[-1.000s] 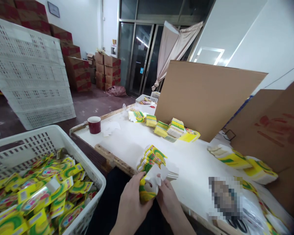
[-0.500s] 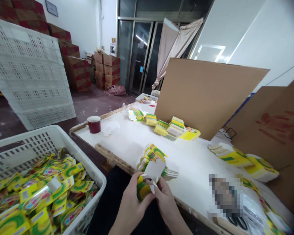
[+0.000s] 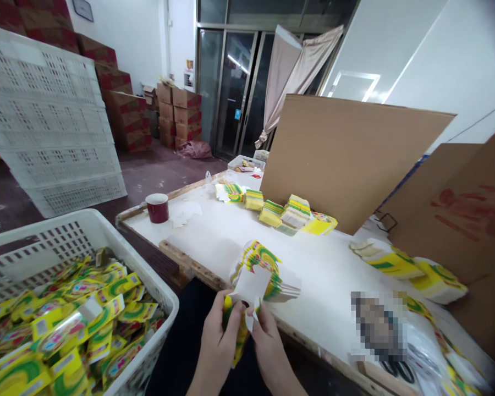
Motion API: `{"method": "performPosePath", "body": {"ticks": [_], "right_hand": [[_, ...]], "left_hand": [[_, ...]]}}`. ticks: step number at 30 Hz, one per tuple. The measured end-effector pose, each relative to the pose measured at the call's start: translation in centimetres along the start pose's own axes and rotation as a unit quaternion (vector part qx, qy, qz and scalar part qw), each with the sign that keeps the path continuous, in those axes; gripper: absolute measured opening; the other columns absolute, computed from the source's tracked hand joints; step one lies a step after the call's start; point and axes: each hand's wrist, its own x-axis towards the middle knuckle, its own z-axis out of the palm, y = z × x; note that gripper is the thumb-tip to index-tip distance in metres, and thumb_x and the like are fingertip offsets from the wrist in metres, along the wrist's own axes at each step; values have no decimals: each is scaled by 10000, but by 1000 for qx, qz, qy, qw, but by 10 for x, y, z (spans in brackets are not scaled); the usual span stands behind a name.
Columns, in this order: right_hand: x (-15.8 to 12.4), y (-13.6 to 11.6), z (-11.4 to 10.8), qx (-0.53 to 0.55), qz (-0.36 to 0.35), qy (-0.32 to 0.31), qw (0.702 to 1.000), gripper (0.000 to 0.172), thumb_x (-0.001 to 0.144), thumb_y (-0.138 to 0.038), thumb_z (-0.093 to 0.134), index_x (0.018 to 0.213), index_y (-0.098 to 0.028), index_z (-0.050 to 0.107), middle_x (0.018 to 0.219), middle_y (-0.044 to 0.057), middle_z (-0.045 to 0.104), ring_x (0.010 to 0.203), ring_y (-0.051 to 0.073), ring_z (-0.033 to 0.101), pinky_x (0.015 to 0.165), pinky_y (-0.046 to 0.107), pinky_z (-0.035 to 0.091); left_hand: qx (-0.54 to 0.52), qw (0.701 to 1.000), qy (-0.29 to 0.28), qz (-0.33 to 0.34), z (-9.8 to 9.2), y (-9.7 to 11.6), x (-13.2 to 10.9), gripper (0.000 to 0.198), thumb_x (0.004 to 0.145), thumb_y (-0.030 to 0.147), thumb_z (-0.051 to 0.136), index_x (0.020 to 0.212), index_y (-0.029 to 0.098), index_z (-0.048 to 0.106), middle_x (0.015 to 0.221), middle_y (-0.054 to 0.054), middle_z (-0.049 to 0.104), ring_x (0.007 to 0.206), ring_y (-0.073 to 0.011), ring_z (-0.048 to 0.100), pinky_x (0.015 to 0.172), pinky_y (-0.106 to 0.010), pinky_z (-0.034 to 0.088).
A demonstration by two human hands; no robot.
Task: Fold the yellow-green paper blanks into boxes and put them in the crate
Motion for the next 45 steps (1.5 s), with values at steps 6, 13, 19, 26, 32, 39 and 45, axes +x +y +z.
{"method": "performPosePath", "body": {"ticks": [6, 13, 19, 26, 32, 39, 45], "right_hand": [[-1, 7, -1, 14, 24, 8, 1000, 459, 722, -527, 656, 1094, -257, 656, 1158, 45, 660, 1142, 239, 558, 1005, 336, 399], [-1, 0, 3, 10, 4, -18, 1000, 447, 735, -498, 658, 1106, -247, 652, 1160, 56, 659, 1113, 245, 576, 990, 347, 416], [-2, 10, -1, 48, 20, -19, 998, 426, 750, -443, 668, 1135, -263, 635, 1213, 45, 628, 1187, 252, 521, 1048, 376, 354], [-3, 17, -7, 96, 39, -2, 995, 351, 779, -395, 644, 1105, -266, 652, 1206, 28, 627, 1179, 229, 518, 1088, 370, 293], [-1, -2, 1, 153, 73, 7, 986, 309, 723, -342, 665, 1016, -246, 678, 1060, 48, 689, 1040, 243, 597, 955, 371, 442], [-1, -15, 7, 145, 70, 11, 987, 277, 684, -303, 646, 949, -230, 684, 954, 46, 711, 976, 251, 616, 883, 369, 482], [0, -12, 4, 126, 65, 13, 990, 308, 687, -359, 647, 964, -229, 680, 963, 58, 707, 991, 262, 611, 875, 370, 481]], "left_hand": [[-13, 1000, 16, -21, 1, 0, -1, 255, 876, 428, 432, 950, 198, 511, 884, -20, 623, 777, -146, 581, 719, -246, 455], [-28, 999, 29, -32, -1, 4, -3, 303, 871, 450, 421, 986, 185, 510, 860, -28, 624, 745, -159, 589, 678, -255, 472], [-5, 999, 31, -1, -1, 3, -3, 275, 886, 422, 412, 981, 183, 512, 902, -39, 625, 779, -159, 593, 707, -256, 468], [32, 999, 30, 6, 2, 2, -6, 264, 902, 401, 387, 999, 184, 505, 941, -53, 621, 821, -165, 591, 730, -266, 461], [88, 994, 51, 51, 4, 4, -9, 248, 902, 377, 381, 988, 182, 508, 887, -49, 606, 787, -168, 581, 716, -277, 456], [110, 991, 38, 64, 5, 3, -10, 221, 899, 347, 383, 1004, 190, 499, 885, -51, 598, 796, -177, 585, 708, -274, 462], [103, 991, 29, 82, 4, 4, -8, 204, 888, 327, 401, 1008, 194, 498, 886, -53, 594, 787, -176, 582, 703, -272, 468]]}}
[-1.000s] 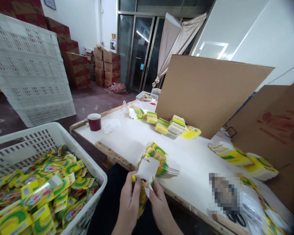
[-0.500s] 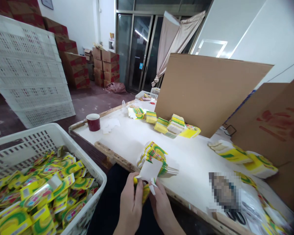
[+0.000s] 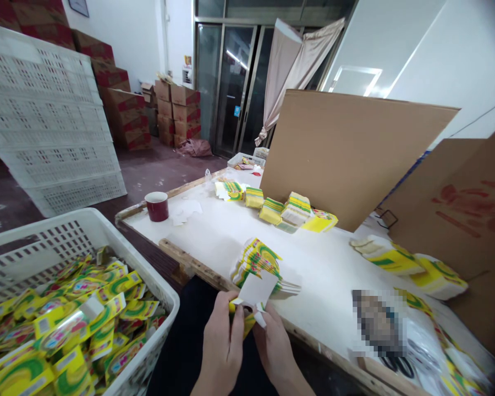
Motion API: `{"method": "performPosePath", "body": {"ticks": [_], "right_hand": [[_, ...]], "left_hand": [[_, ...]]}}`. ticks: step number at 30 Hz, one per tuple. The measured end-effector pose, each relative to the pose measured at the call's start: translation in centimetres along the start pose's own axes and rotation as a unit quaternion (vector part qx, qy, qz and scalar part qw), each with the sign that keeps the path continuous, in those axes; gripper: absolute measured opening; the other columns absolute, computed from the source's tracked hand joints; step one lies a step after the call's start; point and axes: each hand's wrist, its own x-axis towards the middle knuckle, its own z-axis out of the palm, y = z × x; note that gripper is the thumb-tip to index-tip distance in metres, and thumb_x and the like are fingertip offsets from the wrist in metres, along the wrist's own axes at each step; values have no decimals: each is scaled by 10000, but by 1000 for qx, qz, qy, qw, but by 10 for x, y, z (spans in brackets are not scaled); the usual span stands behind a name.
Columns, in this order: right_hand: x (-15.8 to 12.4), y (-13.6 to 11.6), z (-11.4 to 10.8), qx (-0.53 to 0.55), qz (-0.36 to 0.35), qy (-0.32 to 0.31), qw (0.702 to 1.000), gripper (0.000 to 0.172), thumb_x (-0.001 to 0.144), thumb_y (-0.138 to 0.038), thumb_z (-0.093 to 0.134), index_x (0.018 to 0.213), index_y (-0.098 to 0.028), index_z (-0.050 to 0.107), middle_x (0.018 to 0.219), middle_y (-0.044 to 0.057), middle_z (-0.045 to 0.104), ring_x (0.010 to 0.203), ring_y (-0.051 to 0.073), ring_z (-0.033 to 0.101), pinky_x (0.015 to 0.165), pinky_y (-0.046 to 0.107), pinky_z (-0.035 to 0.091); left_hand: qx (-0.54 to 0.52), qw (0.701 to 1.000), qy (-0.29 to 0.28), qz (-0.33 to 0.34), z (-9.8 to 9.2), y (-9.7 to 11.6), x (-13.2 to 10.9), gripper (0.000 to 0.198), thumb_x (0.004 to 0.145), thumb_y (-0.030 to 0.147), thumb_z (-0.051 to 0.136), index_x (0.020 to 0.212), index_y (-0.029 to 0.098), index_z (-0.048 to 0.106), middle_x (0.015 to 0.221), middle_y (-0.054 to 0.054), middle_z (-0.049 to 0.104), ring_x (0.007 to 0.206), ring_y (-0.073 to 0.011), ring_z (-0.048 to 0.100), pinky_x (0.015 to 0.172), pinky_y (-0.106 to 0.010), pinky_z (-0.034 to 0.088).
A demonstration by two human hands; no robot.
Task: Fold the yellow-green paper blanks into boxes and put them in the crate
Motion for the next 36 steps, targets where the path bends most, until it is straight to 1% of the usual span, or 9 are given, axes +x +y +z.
{"method": "performPosePath", "body": {"ticks": [4, 8, 12, 17, 19, 23, 27, 31, 36], "right_hand": [[1, 0, 0, 3, -3, -1, 1000, 313, 697, -366, 651, 978, -232, 681, 997, 58, 701, 1015, 257, 602, 886, 364, 476], [0, 2, -1, 15, -1, 9, 1000, 317, 698, -354, 674, 992, -236, 679, 1068, 49, 684, 1042, 247, 593, 922, 367, 459], [-1, 7, -6, -12, -14, 16, 1000, 313, 712, -378, 682, 988, -230, 684, 1095, 56, 676, 1060, 240, 585, 970, 367, 426], [0, 10, -8, -5, -10, 21, 1000, 313, 720, -424, 663, 965, -231, 692, 1080, 81, 682, 1031, 264, 596, 899, 396, 480], [0, 10, -8, 1, -5, 28, 1000, 312, 703, -412, 677, 958, -232, 695, 1080, 80, 683, 1029, 267, 597, 892, 398, 486], [0, 6, -6, 13, 2, 36, 999, 355, 671, -391, 705, 981, -220, 690, 1090, 66, 683, 1045, 268, 595, 905, 393, 477], [1, 0, -6, 9, -1, 26, 1000, 375, 685, -401, 694, 1010, -214, 681, 1049, 69, 697, 1055, 268, 594, 908, 396, 474], [0, -5, -5, 3, -5, 33, 999, 408, 696, -429, 683, 1042, -214, 670, 997, 82, 709, 1062, 277, 589, 917, 413, 466], [1, -5, -9, -2, -24, 14, 1000, 360, 729, -395, 672, 1049, -230, 671, 1043, 73, 696, 1085, 266, 576, 950, 393, 442]], "left_hand": [[4, 1000, 6, 16, 0, 0, 0, 196, 883, 309, 410, 1015, 194, 497, 901, -50, 593, 797, -170, 581, 710, -268, 468], [4, 1000, 9, 0, 0, 2, 0, 197, 882, 321, 411, 1000, 194, 505, 873, -42, 600, 761, -165, 585, 688, -266, 466], [-7, 1000, 28, -9, 2, 5, 1, 212, 885, 353, 401, 968, 195, 516, 852, -36, 593, 749, -163, 581, 691, -272, 463], [-9, 1000, 8, -7, 2, 4, 1, 224, 883, 363, 399, 973, 190, 512, 842, -40, 597, 746, -168, 580, 689, -273, 468], [-2, 1000, 13, -3, 3, 4, 1, 230, 880, 363, 402, 981, 192, 518, 855, -41, 602, 763, -171, 585, 704, -276, 467], [-10, 1000, 22, -13, 4, 5, 0, 242, 879, 373, 395, 982, 194, 522, 847, -36, 599, 758, -169, 582, 700, -272, 458], [-37, 999, 4, -12, 4, 10, 1, 232, 876, 358, 406, 1005, 193, 506, 903, -45, 597, 806, -171, 577, 735, -279, 454], [-51, 999, -10, -7, 3, 14, 2, 232, 866, 331, 428, 1047, 193, 476, 943, -52, 592, 846, -179, 576, 768, -297, 454], [-64, 998, -19, -6, 4, 15, 0, 250, 875, 345, 406, 1068, 191, 445, 972, -59, 576, 873, -181, 569, 793, -309, 444]]}}
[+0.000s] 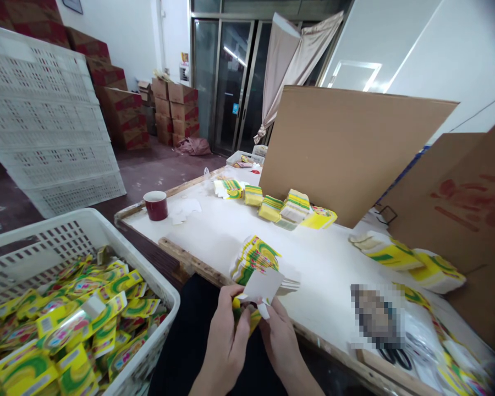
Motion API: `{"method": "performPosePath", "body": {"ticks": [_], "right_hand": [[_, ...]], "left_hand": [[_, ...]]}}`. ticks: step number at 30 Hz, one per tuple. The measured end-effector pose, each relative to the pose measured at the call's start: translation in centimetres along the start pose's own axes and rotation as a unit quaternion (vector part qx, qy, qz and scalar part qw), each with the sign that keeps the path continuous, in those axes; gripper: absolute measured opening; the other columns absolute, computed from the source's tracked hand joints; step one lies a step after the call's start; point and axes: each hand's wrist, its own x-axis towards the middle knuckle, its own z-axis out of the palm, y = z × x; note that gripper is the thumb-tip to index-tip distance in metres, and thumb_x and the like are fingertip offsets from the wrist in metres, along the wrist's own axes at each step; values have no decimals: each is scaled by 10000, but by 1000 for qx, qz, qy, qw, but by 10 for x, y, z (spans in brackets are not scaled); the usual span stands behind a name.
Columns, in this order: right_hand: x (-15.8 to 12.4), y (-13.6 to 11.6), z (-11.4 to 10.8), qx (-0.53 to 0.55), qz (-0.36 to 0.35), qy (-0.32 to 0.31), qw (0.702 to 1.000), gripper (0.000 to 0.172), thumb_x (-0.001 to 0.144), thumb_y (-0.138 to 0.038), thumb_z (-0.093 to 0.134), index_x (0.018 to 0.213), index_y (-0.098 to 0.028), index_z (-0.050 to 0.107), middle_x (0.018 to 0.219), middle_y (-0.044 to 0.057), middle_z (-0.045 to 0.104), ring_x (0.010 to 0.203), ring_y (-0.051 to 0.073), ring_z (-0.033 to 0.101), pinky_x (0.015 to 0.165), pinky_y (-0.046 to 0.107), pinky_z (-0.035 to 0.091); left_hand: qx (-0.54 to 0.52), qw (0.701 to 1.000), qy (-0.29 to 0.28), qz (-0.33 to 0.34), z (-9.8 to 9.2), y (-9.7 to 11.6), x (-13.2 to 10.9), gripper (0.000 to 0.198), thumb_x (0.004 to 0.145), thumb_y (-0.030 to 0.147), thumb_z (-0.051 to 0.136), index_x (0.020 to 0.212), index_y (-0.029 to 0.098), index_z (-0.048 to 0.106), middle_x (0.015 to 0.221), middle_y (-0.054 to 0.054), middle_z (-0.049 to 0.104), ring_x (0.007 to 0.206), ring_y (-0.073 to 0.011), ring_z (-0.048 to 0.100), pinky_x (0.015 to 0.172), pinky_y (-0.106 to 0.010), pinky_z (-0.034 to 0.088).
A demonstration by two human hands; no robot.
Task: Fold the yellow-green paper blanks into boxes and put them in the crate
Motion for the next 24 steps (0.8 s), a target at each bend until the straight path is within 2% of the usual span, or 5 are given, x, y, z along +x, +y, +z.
{"method": "performPosePath", "body": {"ticks": [6, 12, 17, 24], "right_hand": [[2, 4, -9, -62, -35, -17, 997, 329, 785, -342, 640, 1088, -215, 652, 1093, 55, 675, 1123, 236, 547, 1037, 379, 354], [0, 4, -9, -81, -31, -44, 995, 318, 804, -336, 617, 1097, -216, 639, 1107, 54, 666, 1060, 233, 579, 962, 367, 421], [0, 4, -10, -79, -29, -61, 995, 317, 801, -356, 614, 1082, -212, 631, 1090, 53, 668, 1015, 230, 597, 937, 364, 432], [2, 13, -26, -95, -43, -6, 994, 243, 802, -429, 588, 847, -196, 639, 958, 46, 690, 918, 214, 610, 884, 357, 451]], "left_hand": [[-4, 1000, 10, -13, 2, -1, 0, 238, 880, 365, 411, 1029, 188, 465, 901, -43, 585, 796, -168, 565, 743, -293, 453], [17, 999, 27, -27, 1, -3, 1, 229, 884, 379, 415, 977, 191, 508, 858, -26, 603, 750, -158, 573, 706, -275, 450], [52, 998, 6, -40, -3, -8, 0, 224, 893, 359, 402, 1011, 190, 489, 891, -30, 602, 773, -155, 577, 720, -268, 441], [94, 993, -25, -60, 1, -19, -2, 196, 909, 307, 388, 1071, 209, 442, 926, -22, 575, 801, -145, 568, 734, -258, 433]]}}
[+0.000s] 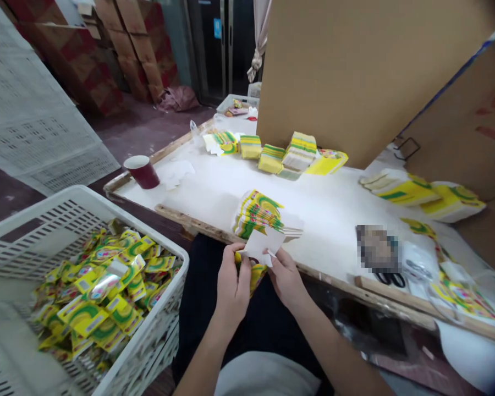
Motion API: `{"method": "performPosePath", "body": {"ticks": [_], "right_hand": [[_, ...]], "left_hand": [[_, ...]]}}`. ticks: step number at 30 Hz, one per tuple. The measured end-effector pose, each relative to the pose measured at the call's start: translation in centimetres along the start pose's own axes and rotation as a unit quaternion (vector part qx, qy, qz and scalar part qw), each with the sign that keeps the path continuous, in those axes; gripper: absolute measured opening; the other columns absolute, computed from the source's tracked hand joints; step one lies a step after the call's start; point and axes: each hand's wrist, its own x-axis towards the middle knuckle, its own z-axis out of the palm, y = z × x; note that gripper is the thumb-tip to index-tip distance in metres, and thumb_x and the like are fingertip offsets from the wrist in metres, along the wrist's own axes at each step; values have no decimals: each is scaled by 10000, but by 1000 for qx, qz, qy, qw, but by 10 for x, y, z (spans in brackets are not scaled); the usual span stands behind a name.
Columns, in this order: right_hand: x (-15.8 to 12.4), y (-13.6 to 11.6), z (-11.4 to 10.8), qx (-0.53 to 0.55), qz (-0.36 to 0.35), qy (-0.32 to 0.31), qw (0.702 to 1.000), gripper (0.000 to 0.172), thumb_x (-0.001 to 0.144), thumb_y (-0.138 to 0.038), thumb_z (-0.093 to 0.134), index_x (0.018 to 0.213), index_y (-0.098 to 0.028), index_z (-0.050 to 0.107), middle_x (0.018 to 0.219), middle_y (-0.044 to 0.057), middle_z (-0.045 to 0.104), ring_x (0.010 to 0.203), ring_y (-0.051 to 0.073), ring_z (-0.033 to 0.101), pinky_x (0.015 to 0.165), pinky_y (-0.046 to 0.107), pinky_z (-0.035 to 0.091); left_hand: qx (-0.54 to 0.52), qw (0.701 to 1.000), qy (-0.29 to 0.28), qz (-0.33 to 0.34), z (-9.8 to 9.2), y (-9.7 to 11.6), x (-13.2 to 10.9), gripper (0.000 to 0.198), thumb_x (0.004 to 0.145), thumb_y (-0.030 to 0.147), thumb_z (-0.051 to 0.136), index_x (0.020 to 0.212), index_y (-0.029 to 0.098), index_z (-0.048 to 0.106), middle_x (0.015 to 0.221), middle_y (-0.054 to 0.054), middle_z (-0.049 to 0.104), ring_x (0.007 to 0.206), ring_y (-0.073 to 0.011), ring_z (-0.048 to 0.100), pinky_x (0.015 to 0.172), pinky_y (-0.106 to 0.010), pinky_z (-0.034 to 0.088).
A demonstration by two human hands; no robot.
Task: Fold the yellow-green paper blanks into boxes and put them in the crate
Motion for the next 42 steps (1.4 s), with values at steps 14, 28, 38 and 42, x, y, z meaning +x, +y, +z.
{"method": "performPosePath", "body": {"ticks": [14, 28, 38, 42], "right_hand": [[8, -14, -18, 55, 27, 85, 994, 76, 723, -225, 645, 794, -198, 645, 767, -8, 670, 716, 154, 609, 706, 283, 502], [-6, -19, -36, -2, 5, -42, 999, 279, 858, -417, 525, 1006, -218, 654, 1229, 41, 611, 1161, 229, 531, 1034, 394, 345], [-3, -25, -26, 158, 90, 90, 979, 184, 709, -348, 655, 808, -196, 684, 869, 47, 730, 897, 239, 662, 839, 367, 504], [-3, -26, -26, 119, 62, 62, 989, 111, 702, -237, 659, 798, -193, 695, 858, 30, 724, 895, 212, 653, 858, 336, 484]], "left_hand": [[160, 985, -40, 59, 22, -10, -3, 739, 642, 411, 738, 1232, 201, 344, 1162, -113, 478, 1087, -255, 518, 903, -389, 455], [240, 941, -232, 59, 12, 1, 3, 771, 676, 176, 579, 1363, 179, 228, 1229, -125, 518, 1107, -263, 537, 922, -391, 444], [276, 933, -200, 116, 19, -5, -3, 682, 662, 159, 592, 1288, 175, 321, 1129, -116, 539, 1032, -268, 560, 873, -395, 468], [272, 935, -197, 118, 19, -5, -4, 628, 688, 181, 586, 1262, 169, 333, 1108, -115, 560, 1028, -260, 571, 847, -375, 481]]}}
